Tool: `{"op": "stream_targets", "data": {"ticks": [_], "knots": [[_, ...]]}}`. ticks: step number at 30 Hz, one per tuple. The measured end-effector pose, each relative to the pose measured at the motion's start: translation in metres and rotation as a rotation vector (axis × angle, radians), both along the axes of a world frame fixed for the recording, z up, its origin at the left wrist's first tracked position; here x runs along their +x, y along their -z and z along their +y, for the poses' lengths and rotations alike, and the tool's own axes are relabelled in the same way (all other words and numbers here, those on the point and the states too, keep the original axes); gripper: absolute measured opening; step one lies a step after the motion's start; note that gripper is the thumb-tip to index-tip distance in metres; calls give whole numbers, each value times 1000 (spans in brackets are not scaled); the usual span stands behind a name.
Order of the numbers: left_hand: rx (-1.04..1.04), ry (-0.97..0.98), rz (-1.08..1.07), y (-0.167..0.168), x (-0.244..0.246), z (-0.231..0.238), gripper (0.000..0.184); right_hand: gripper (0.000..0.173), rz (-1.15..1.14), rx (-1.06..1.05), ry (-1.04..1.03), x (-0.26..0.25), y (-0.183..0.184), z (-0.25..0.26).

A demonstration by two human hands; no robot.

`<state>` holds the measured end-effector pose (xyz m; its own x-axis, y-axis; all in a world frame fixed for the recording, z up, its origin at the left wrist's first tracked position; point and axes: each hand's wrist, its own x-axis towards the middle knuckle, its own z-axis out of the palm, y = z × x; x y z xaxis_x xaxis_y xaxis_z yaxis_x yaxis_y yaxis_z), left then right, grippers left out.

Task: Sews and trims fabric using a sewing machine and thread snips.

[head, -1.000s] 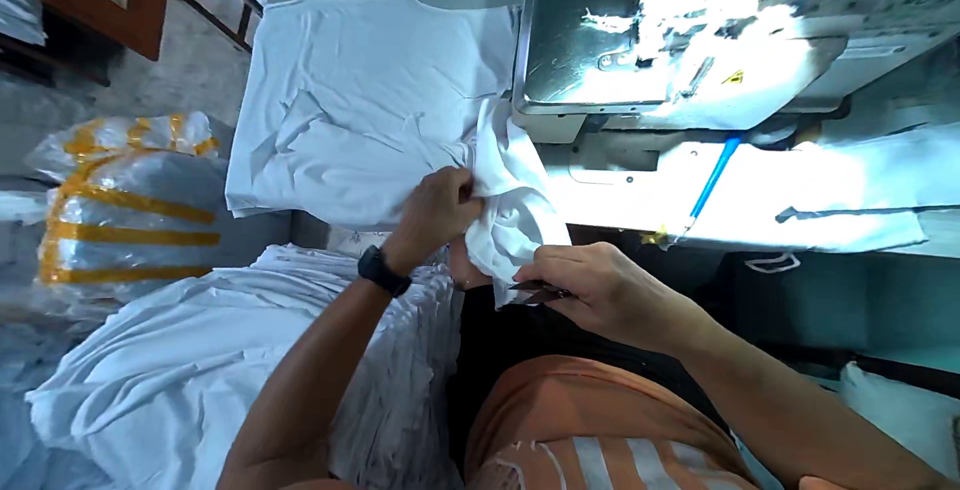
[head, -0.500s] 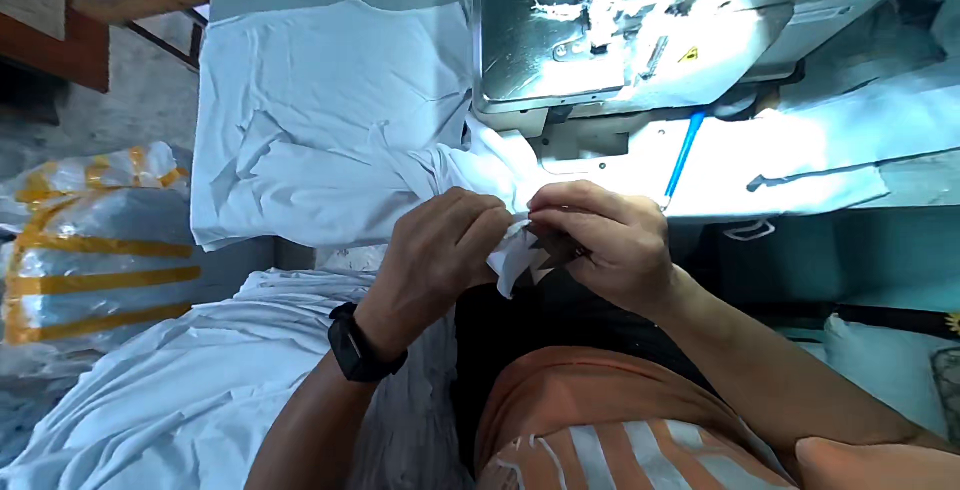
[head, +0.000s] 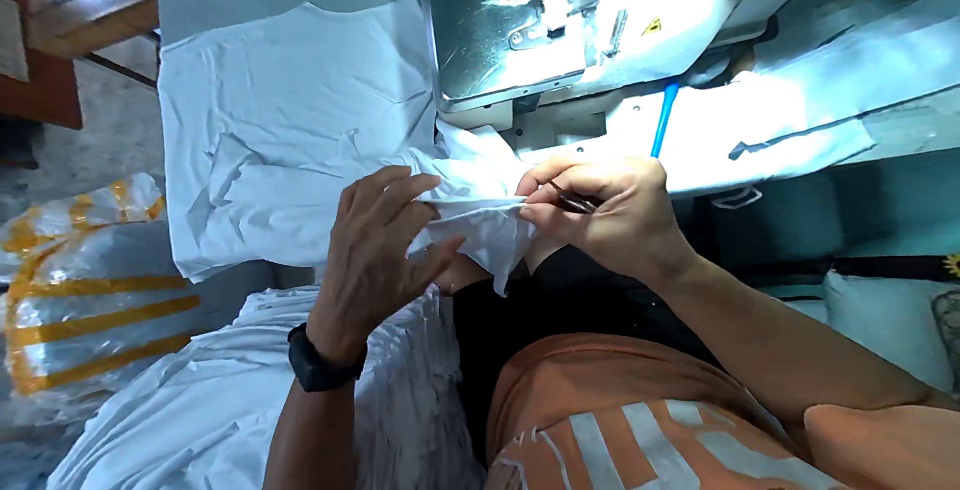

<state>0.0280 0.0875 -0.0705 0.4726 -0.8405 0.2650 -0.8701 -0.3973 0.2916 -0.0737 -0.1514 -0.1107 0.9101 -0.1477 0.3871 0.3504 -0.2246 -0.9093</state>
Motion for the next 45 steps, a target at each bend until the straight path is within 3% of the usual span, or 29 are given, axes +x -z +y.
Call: {"op": "stream_targets", "data": {"ticks": [4,12,16,20,22,25,28,31,33,37,40,43,45], "knots": [[-270,18,202,5,1,1,22,10,21,34,-5,-1,-1,2],[-501,-35,414,21,2,0,9,5,61,76,58,0,1,8],[-638,-156,512,29,-5,-9,15,6,112,119,107,1,2,10],[-877,-332,830,29,-16,-26,26,8,109,140,144,2,6,13],[-930,-366,879,30,-18,-35,26,8,107,125,124,1,10,11],[-846,-262,772,29,-15,-50,30,18,256,-240,91,-7,4,-11],[-601,-114,652,30,-16,-69,38,35,514,-627,298,-18,-7,-47],[-409,-57,565,47,-21,-95,47,57,909,-812,406,-20,-5,-76],[-362,-51,551,66,-23,-108,51,55,1088,-735,351,-16,2,-86],[-346,-92,563,94,-27,-115,52,40,970,-496,287,-20,22,-102],[-361,-114,567,102,-29,-113,44,35,967,-183,279,-30,24,-104],[-395,-109,523,107,-31,-114,36,17,747,292,202,-48,30,-84],[-414,-101,482,110,-32,-115,30,9,454,389,223,-49,40,-59]]}}
